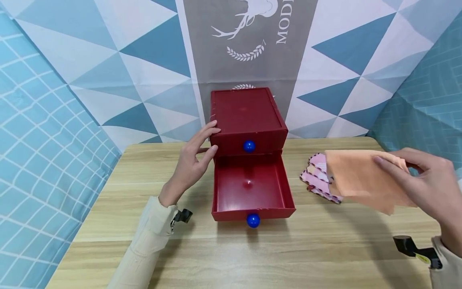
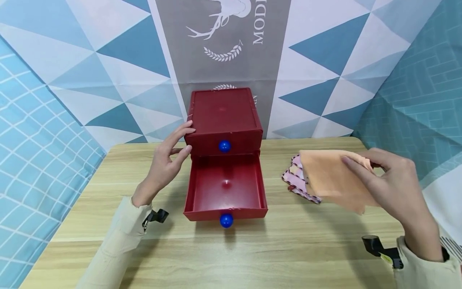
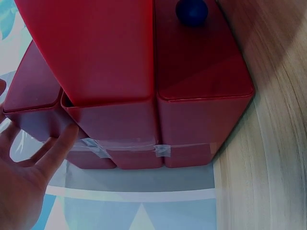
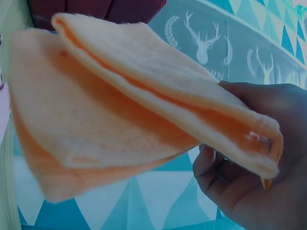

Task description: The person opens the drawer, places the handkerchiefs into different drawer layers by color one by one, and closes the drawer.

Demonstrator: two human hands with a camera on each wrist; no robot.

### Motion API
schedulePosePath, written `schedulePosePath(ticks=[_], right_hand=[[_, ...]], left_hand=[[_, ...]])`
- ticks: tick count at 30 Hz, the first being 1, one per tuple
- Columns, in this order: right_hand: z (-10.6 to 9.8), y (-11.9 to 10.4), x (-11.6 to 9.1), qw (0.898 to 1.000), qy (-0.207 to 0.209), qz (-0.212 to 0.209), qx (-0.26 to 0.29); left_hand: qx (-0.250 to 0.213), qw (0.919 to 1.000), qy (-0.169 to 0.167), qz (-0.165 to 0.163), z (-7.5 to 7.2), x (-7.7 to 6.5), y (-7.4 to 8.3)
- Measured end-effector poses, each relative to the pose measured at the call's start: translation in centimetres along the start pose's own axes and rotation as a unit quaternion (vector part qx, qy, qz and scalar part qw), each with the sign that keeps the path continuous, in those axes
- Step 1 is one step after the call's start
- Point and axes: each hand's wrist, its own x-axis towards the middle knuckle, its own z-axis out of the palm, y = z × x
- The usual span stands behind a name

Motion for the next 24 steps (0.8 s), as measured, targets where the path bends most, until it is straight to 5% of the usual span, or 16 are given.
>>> schedulePosePath(ticks=[24], right_hand=[[2.0, -6.1, 0.7, 0.982, 0.027, -0.105, 0.158]], left_hand=[[0.005, 1.0000, 0.002, -0.008, 0.1, 0.0, -0.5]])
